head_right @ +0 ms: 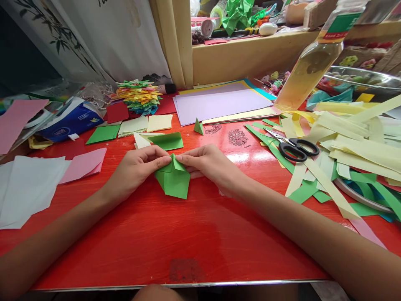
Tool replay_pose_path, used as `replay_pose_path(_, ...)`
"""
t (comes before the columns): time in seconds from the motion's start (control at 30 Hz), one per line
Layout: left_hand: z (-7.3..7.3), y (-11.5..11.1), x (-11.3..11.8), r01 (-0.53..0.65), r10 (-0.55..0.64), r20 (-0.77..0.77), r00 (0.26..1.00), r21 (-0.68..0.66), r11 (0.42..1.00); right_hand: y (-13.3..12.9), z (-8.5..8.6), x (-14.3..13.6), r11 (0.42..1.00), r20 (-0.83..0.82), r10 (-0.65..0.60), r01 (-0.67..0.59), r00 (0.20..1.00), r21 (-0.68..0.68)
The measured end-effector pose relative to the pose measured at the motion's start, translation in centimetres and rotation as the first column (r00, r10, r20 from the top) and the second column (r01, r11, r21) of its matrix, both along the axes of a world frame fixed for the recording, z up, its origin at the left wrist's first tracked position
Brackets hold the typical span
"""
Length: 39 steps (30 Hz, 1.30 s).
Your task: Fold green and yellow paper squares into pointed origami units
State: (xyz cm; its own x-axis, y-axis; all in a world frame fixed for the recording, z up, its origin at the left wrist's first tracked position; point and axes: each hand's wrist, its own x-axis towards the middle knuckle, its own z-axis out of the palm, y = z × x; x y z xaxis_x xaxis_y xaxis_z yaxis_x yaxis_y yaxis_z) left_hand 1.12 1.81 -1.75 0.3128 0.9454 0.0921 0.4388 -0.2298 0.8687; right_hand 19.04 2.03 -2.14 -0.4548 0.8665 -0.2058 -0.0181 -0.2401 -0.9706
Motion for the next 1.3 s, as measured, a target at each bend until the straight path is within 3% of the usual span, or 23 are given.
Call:
replay_pose_path(0.43, -0.27, -0.14, 0.11, -0.021, 0.021, 0.015, 1.0, -0.015, 1.0, -0.16, -0.27, -0.38, 0.988, 0.112, -0.053, 0.036, 0.992, 0.15)
replay_pose_path(0.6, -0.21, -0.18, 0.23, -0.016, 0.017, 0.035, 0.999, -0.028, 0.999, -0.29, -0.69, -0.32, 0.932, 0.234, -0.122, 0.03, 0.965, 0.361)
replay_pose_path(0.8, 0.01, -0.36, 0.45, -0.007, 0.007, -0.013, 1.0, 0.019, 1.0, -0.57, -0.55, -0.31, 0.885, 0.257, -0.147, 0.012, 0.955, 0.465)
replay_pose_path(0.93, -0.17, -0.34, 0.4, -0.035, 0.041, -0.05, 0.998, 0.113, 0.993, -0.7, -0.56, -0.57, 0.9, 0.259, -0.104, -0.02, 0.96, 0.435)
replay_pose_path(1.13, 0.15, -0.52, 0.42, -0.053, 0.055, -0.029, 0.998, 0.088, 0.995, -0.55, -0.46, -0.81, 0.927, 0.271, 0.002, -0.104, 0.963, 0.361)
replay_pose_path(1.3, 0.27, -0.05, 0.04, -0.175, 0.171, 0.045, 0.984, 0.093, 0.98, -0.52, -0.17, -0.74, 0.952, 0.244, 0.092, -0.157, 0.965, 0.262)
